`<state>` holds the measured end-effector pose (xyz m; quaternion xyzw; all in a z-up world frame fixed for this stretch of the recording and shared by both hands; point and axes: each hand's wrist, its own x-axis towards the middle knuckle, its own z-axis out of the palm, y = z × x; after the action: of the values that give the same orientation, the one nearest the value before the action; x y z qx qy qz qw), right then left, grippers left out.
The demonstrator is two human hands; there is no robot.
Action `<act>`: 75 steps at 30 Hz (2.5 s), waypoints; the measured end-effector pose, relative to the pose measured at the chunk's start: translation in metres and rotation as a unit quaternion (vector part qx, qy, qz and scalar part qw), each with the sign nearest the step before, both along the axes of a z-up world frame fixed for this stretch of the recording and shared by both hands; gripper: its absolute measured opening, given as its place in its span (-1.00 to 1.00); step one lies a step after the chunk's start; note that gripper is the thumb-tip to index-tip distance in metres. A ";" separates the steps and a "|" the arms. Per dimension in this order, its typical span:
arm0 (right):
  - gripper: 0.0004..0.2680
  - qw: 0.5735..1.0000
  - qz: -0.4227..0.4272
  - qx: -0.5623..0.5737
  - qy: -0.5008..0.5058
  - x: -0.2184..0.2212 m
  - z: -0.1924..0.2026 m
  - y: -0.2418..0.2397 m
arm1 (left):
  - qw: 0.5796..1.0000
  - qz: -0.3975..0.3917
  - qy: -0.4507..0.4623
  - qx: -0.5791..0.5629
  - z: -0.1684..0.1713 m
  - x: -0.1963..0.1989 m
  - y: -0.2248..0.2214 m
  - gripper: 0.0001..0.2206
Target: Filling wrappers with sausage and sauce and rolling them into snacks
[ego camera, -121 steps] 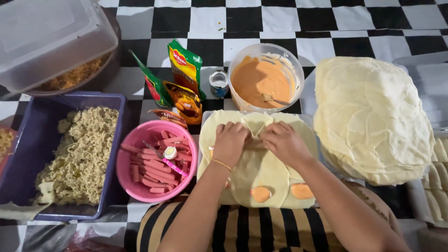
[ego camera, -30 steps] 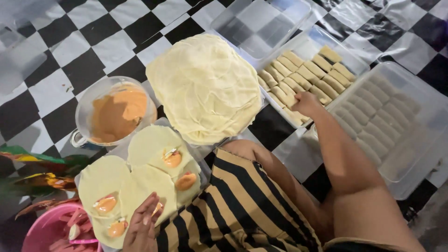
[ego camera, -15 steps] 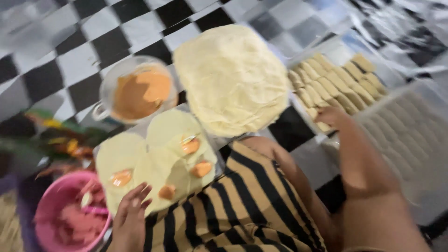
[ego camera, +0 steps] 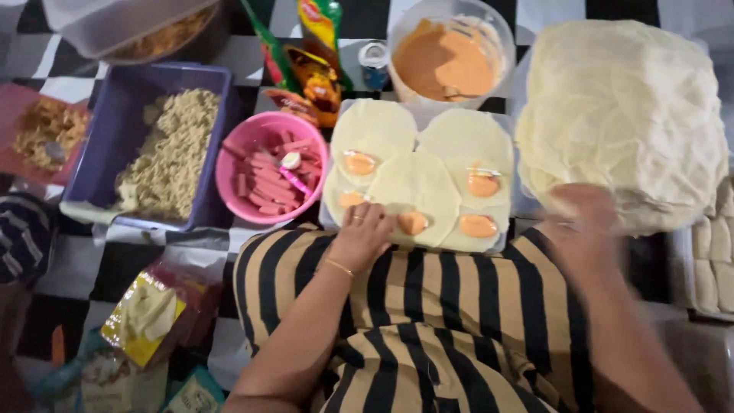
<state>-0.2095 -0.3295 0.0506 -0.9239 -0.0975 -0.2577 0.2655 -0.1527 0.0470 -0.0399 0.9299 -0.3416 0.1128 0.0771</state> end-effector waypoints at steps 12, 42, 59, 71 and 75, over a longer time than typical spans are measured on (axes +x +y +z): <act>-0.82 0.944 0.210 -0.251 0.031 0.035 -0.056 0.118 | 0.983 0.012 0.010 -0.180 -0.025 0.012 -0.003 -0.78; -0.79 0.936 0.229 -0.256 0.081 0.061 -0.044 0.170 | 0.977 0.154 0.088 -0.118 0.029 0.026 0.018 -0.88; -0.82 0.868 -0.167 -0.216 0.415 0.068 -0.060 0.093 | 0.987 0.003 -0.120 -0.106 0.041 0.012 -0.017 -0.88; -0.80 0.875 -0.118 0.014 0.469 0.089 -0.042 0.120 | 0.992 -0.069 -0.065 -0.084 0.056 0.001 -0.018 -0.88; -0.80 0.858 -0.094 0.099 0.495 0.097 -0.049 0.136 | 0.996 -0.050 0.010 -0.077 0.045 0.002 -0.019 -0.70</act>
<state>-0.1124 -0.1933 0.0019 -0.9033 0.1601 0.2017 0.3432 -0.1503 0.0279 0.0056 0.9041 -0.3771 0.1257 0.1568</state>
